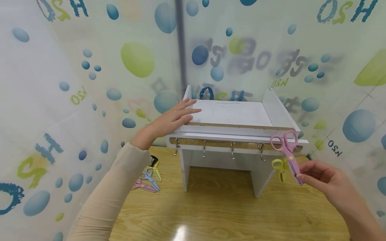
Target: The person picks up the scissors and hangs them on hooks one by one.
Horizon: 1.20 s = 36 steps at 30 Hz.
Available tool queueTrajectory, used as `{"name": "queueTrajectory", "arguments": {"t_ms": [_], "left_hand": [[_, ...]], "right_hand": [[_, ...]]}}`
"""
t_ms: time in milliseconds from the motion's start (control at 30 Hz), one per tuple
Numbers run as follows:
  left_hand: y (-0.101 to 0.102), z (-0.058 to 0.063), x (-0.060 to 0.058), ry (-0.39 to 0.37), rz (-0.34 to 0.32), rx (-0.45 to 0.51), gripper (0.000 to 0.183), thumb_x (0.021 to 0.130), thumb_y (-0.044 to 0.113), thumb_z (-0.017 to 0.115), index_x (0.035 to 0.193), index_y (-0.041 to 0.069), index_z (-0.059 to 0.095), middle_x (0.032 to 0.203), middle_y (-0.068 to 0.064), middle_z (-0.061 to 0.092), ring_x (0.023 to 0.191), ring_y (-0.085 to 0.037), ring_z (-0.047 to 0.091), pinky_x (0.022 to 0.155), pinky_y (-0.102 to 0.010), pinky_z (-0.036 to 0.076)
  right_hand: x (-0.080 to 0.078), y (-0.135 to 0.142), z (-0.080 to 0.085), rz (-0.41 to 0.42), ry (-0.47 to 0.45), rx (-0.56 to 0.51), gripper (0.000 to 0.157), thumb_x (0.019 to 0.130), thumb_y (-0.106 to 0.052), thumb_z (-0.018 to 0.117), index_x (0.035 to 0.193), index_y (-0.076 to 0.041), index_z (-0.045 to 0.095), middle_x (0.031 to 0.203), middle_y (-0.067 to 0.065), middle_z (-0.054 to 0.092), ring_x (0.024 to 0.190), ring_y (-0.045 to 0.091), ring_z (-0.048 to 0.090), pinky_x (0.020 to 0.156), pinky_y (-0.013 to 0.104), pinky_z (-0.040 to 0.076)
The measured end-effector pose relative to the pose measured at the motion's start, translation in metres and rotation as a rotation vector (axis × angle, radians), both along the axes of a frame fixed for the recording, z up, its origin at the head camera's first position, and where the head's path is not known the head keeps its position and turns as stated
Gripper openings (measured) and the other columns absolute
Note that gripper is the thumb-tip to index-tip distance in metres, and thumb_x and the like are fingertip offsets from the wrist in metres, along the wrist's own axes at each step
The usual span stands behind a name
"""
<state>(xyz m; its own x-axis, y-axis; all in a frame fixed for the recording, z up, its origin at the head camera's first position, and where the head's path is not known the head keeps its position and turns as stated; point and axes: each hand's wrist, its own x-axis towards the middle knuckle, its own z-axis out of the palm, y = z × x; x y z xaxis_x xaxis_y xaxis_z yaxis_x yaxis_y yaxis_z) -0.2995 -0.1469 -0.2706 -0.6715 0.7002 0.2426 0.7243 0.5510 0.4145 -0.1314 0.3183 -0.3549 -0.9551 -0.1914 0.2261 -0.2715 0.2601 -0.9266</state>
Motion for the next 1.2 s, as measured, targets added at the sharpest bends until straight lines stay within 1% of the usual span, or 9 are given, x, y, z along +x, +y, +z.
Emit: {"name": "queueTrajectory", "arguments": {"t_ms": [233, 467, 567, 667, 733, 900, 1033, 1200], "left_hand": [[0.0, 0.001, 0.001, -0.005, 0.001, 0.002, 0.049, 0.108, 0.038, 0.035, 0.153, 0.021, 0.041, 0.169, -0.005, 0.015, 0.158, -0.028, -0.002, 0.126, -0.055, 0.002], [0.0, 0.002, 0.002, -0.013, -0.003, 0.008, 0.049, 0.108, 0.038, 0.035, 0.154, 0.021, 0.041, 0.169, -0.004, 0.015, 0.158, -0.024, -0.004, 0.126, -0.055, 0.002], [0.0, 0.002, 0.002, -0.011, -0.01, 0.017, 0.049, 0.108, 0.038, 0.035, 0.153, 0.019, 0.042, 0.169, -0.005, 0.016, 0.158, -0.026, -0.002, 0.126, -0.055, 0.003], [0.0, 0.002, 0.002, -0.013, -0.015, 0.022, 0.05, 0.108, 0.039, 0.035, 0.153, 0.019, 0.042, 0.169, -0.005, 0.016, 0.158, -0.028, -0.001, 0.126, -0.055, 0.004], [0.0, 0.002, 0.002, -0.015, -0.015, 0.021, 0.05, 0.108, 0.039, 0.035, 0.153, 0.019, 0.042, 0.169, -0.005, 0.015, 0.158, -0.028, -0.001, 0.125, -0.056, 0.004], [0.0, 0.002, 0.002, -0.018, -0.015, 0.023, 0.048, 0.108, 0.036, 0.036, 0.153, 0.019, 0.042, 0.169, -0.003, 0.015, 0.158, -0.029, -0.001, 0.125, -0.056, 0.004], [0.001, 0.001, 0.001, -0.016, -0.013, 0.022, 0.048, 0.108, 0.035, 0.036, 0.153, 0.019, 0.042, 0.169, -0.003, 0.015, 0.158, -0.028, -0.001, 0.125, -0.056, 0.004], [0.001, 0.002, 0.001, -0.009, -0.015, 0.019, 0.048, 0.108, 0.034, 0.036, 0.153, 0.019, 0.042, 0.169, -0.004, 0.015, 0.158, -0.029, -0.001, 0.125, -0.056, 0.003]], "right_hand": [[0.0, -0.014, -0.01, 0.125, -0.013, -0.041, 0.031, 0.094, 0.015, 0.053, 0.108, -0.009, 0.068, 0.091, -0.006, 0.071, 0.074, 0.009, 0.066, 0.07, 0.021, 0.056], [0.002, -0.024, -0.018, 0.219, -0.013, -0.074, 0.031, 0.094, 0.016, 0.052, 0.111, -0.006, 0.066, 0.094, -0.007, 0.071, 0.08, 0.008, 0.068, 0.072, 0.023, 0.057], [0.002, -0.027, -0.022, 0.274, -0.005, -0.101, 0.033, 0.094, 0.017, 0.049, 0.111, -0.006, 0.066, 0.094, -0.006, 0.071, 0.08, 0.008, 0.068, 0.071, 0.024, 0.057], [0.001, -0.029, -0.026, 0.308, -0.002, -0.117, 0.035, 0.094, 0.019, 0.048, 0.109, -0.007, 0.066, 0.093, -0.007, 0.071, 0.08, 0.008, 0.068, 0.07, 0.024, 0.057], [0.002, -0.03, -0.029, 0.304, -0.02, -0.113, 0.036, 0.094, 0.018, 0.049, 0.109, -0.009, 0.067, 0.093, -0.007, 0.071, 0.081, 0.008, 0.068, 0.071, 0.024, 0.057], [0.003, -0.03, -0.034, 0.269, -0.091, -0.065, 0.034, 0.096, 0.013, 0.051, 0.107, -0.014, 0.068, 0.093, -0.009, 0.072, 0.082, 0.007, 0.068, 0.073, 0.023, 0.058], [0.003, -0.031, -0.038, 0.237, -0.108, -0.015, 0.031, 0.096, 0.01, 0.053, 0.107, -0.015, 0.068, 0.093, -0.01, 0.071, 0.082, 0.007, 0.068, 0.072, 0.023, 0.058], [0.002, -0.032, -0.042, 0.19, -0.121, 0.031, 0.023, 0.097, 0.006, 0.055, 0.107, -0.011, 0.067, 0.093, -0.012, 0.07, 0.082, 0.006, 0.067, 0.073, 0.023, 0.057]]}}
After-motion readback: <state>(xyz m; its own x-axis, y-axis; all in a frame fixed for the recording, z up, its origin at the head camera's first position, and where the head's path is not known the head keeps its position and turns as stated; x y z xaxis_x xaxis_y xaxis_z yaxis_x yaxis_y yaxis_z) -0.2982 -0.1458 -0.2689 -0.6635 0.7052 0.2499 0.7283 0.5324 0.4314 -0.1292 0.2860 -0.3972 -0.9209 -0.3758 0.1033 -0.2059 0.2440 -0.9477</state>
